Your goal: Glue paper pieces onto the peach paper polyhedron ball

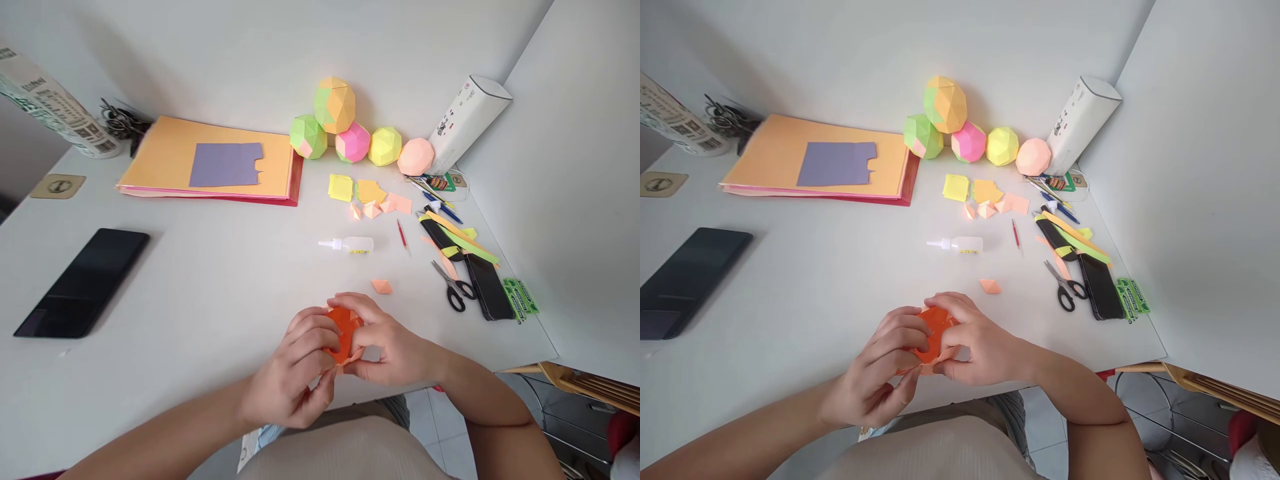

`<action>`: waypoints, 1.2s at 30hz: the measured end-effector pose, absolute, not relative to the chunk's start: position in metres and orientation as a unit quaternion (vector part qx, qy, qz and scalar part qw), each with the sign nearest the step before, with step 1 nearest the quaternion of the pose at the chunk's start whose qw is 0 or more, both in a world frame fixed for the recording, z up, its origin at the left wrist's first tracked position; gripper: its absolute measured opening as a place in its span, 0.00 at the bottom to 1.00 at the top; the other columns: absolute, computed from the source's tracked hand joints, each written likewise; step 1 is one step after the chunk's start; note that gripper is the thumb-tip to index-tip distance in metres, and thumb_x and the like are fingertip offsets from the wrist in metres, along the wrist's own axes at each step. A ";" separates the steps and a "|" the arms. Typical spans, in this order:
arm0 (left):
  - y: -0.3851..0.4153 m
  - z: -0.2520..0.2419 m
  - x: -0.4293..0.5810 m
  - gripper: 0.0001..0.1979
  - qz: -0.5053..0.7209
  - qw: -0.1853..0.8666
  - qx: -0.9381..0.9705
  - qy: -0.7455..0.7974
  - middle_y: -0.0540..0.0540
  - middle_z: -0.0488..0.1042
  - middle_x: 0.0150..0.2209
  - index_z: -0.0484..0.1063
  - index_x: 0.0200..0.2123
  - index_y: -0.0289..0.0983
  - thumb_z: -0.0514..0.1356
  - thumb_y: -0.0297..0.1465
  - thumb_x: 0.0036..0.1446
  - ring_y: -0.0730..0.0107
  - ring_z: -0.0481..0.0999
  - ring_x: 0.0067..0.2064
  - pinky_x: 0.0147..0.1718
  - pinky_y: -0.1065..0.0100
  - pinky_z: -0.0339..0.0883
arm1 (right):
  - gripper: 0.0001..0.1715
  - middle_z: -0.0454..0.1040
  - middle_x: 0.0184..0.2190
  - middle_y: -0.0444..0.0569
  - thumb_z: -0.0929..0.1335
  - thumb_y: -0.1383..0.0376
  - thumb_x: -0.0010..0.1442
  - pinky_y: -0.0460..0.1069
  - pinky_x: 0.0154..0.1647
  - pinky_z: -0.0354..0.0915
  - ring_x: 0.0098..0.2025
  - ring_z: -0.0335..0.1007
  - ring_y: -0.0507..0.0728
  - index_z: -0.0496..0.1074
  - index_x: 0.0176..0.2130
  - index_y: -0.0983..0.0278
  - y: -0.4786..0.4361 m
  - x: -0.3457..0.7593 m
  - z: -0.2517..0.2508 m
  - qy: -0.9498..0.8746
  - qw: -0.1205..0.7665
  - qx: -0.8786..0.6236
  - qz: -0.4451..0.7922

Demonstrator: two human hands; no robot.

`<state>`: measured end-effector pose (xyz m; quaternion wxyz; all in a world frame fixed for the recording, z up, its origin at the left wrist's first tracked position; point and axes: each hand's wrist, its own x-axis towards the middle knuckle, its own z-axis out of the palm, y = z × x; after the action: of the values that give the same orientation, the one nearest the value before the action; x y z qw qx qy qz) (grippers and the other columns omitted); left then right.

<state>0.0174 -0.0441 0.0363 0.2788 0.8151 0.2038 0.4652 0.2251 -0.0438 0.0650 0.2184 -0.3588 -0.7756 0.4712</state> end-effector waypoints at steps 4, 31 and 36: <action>-0.044 0.037 0.018 0.11 0.466 0.280 0.813 0.208 0.47 0.68 0.33 0.62 0.33 0.38 0.52 0.17 0.51 0.64 0.69 0.38 0.45 0.50 0.68 | 0.08 0.56 0.65 0.55 0.73 0.67 0.57 0.60 0.63 0.61 0.67 0.51 0.64 0.72 0.27 0.64 -0.043 0.225 0.065 -0.784 0.213 -0.359 0.460; -0.042 0.040 0.019 0.12 0.465 0.286 0.810 0.213 0.46 0.68 0.33 0.61 0.32 0.39 0.51 0.16 0.51 0.62 0.69 0.39 0.42 0.51 0.70 | 0.04 0.59 0.62 0.55 0.68 0.69 0.62 0.60 0.62 0.60 0.65 0.54 0.62 0.70 0.33 0.62 -0.041 0.221 0.068 -0.880 0.227 -0.303 0.288; -0.042 0.039 0.018 0.12 0.463 0.287 0.811 0.214 0.45 0.68 0.34 0.61 0.32 0.39 0.51 0.15 0.51 0.62 0.69 0.40 0.43 0.50 0.70 | 0.04 0.59 0.62 0.55 0.67 0.69 0.62 0.60 0.62 0.60 0.65 0.55 0.61 0.70 0.34 0.62 -0.041 0.220 0.067 -0.886 0.234 -0.293 0.272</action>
<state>0.0177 -0.0423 0.0391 0.2870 0.8106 0.2140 0.4634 0.2203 -0.0406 0.0674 0.2338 -0.2934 -0.8862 0.2717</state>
